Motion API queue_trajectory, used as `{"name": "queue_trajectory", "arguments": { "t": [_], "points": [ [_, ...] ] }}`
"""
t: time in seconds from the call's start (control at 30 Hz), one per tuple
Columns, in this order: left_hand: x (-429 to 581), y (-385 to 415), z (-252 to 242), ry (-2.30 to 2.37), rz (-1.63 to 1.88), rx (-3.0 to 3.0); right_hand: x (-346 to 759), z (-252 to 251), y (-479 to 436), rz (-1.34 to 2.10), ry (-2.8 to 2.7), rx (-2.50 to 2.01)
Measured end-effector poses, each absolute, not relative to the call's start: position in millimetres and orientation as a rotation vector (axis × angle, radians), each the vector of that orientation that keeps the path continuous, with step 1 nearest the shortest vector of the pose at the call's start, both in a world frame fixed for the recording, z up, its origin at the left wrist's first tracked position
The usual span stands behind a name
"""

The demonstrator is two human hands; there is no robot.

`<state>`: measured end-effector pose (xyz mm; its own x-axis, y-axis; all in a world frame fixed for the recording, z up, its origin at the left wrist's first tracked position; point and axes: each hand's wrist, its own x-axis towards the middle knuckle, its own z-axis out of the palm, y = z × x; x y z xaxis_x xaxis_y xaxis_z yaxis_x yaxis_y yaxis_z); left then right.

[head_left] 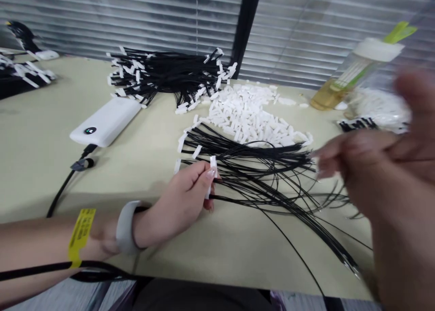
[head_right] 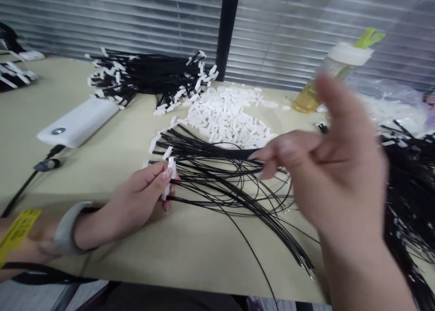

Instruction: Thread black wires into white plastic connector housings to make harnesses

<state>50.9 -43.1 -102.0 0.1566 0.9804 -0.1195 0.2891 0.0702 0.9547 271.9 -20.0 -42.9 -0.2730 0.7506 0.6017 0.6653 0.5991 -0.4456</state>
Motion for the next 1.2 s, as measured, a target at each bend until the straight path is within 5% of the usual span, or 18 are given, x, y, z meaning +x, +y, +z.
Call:
{"name": "queue_trajectory", "arguments": {
  "t": [0.1,0.57,0.87,1.2],
  "points": [
    [50,-42,-103,1.318,0.856,1.378,257,-55,-28,0.322,-2.051,-1.188],
    [51,-45,-102,1.300,0.796,1.390,232,-74,-29,0.181,-2.348,-1.050],
    [51,-44,-103,1.277,0.797,1.407,237,-82,-27,-0.277,-2.387,-0.879],
    [51,-45,-103,1.287,0.785,1.500,237,-87,-25,-0.231,-2.432,-0.860]
  ]
}}
